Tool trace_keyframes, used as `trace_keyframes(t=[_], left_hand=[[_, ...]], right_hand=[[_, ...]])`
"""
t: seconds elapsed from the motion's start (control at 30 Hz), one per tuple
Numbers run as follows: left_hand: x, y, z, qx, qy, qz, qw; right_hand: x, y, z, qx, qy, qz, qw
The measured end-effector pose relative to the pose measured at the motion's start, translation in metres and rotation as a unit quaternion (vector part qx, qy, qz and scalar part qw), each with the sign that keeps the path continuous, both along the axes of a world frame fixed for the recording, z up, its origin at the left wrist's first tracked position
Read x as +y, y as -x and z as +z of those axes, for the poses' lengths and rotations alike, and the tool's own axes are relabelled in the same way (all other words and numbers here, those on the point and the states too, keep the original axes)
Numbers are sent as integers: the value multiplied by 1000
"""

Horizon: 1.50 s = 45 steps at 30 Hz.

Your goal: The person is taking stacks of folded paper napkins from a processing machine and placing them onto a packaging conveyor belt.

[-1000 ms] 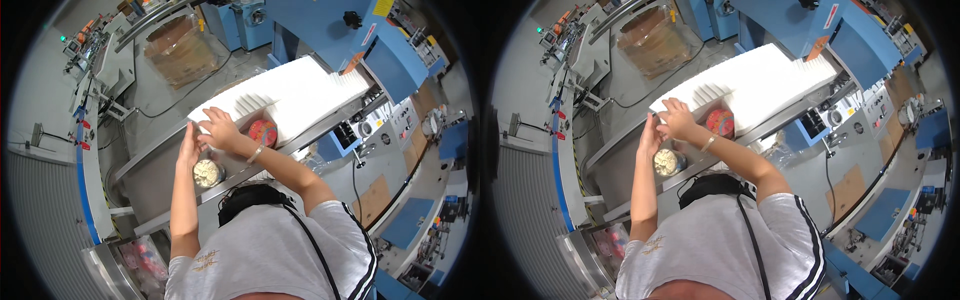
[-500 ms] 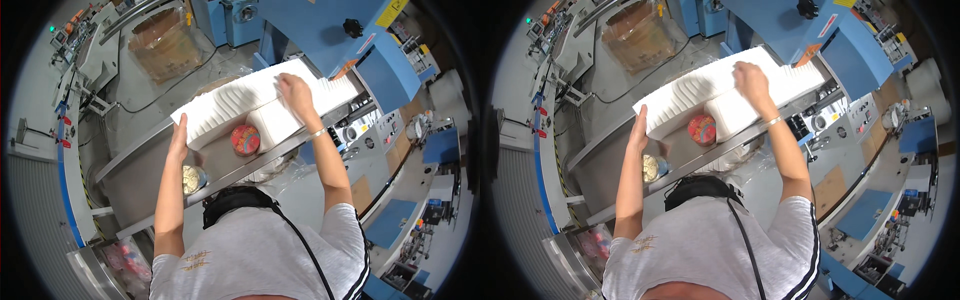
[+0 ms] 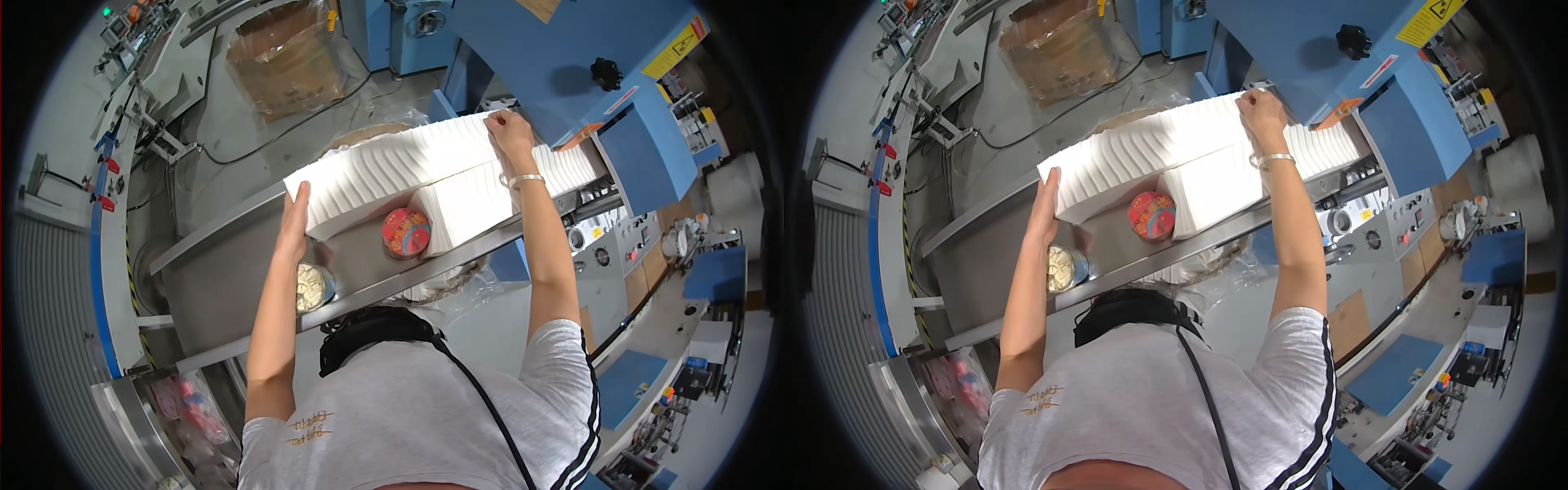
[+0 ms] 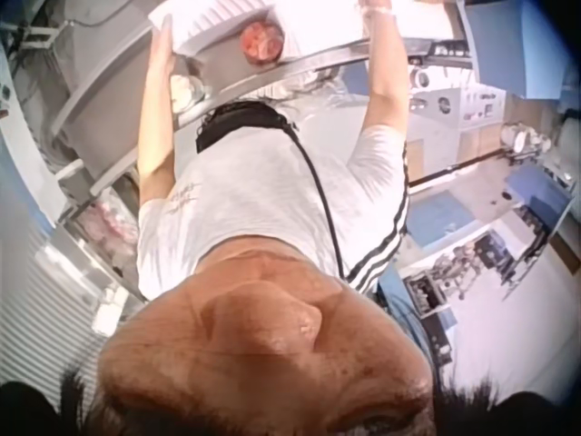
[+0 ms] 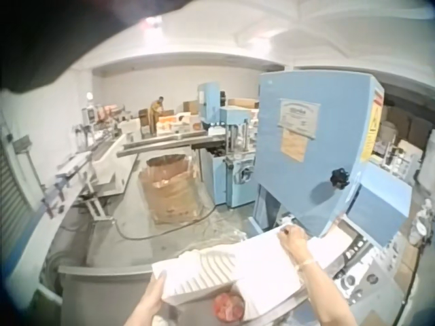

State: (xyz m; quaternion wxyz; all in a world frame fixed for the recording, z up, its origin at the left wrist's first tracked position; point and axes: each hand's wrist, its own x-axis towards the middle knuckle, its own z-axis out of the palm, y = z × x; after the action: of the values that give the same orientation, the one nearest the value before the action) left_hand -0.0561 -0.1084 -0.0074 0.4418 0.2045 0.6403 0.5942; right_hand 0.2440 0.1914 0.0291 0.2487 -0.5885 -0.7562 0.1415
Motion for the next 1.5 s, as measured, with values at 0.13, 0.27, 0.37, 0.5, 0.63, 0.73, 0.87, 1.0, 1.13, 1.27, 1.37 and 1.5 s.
trace_keyframes(t=[0.13, 0.27, 0.37, 0.5, 0.63, 0.73, 0.87, 1.0, 1.13, 1.27, 1.37, 1.5], left_hand=[[-2, 2, -2, -13, -2, 0, 1000], [-4, -2, 5, -18, 0, -1, 1000], [-5, -3, 7, -23, 0, -3, 1000], [-6, 3, 1, -30, 0, -9, 1000], [-6, 5, -1, -36, 8, -10, 999], [-6, 6, -3, -38, 6, -13, 999], [-5, 5, 0, -29, -1, -24, 999], [-3, 8, -5, -9, 13, -27, 1000], [-1, 7, -3, -14, 23, -29, 999], [-2, 6, -1, -16, 21, -31, 999], [-1, 6, 0, 14, 35, -28, 999], [-1, 3, 3, 1, 24, -38, 999]], right_hand=[[7, -2, -5, -3, 25, -22, 999], [15, -7, -15, 21, 22, -21, 999], [18, -8, -17, 32, 33, -28, 999], [18, -7, -15, 27, 31, -30, 999], [18, -7, -15, 17, 27, -39, 999], [18, -6, -15, 16, 27, -45, 998], [15, -4, -12, -1, 14, -45, 999], [5, 0, -5, -37, 2, -22, 999], [7, 0, -10, -46, -48, 5, 998], [7, 1, -10, -66, -56, 19, 996], [6, -1, -3, -92, 12, 28, 995], [-4, 4, 0, -118, -8, 24, 993]])
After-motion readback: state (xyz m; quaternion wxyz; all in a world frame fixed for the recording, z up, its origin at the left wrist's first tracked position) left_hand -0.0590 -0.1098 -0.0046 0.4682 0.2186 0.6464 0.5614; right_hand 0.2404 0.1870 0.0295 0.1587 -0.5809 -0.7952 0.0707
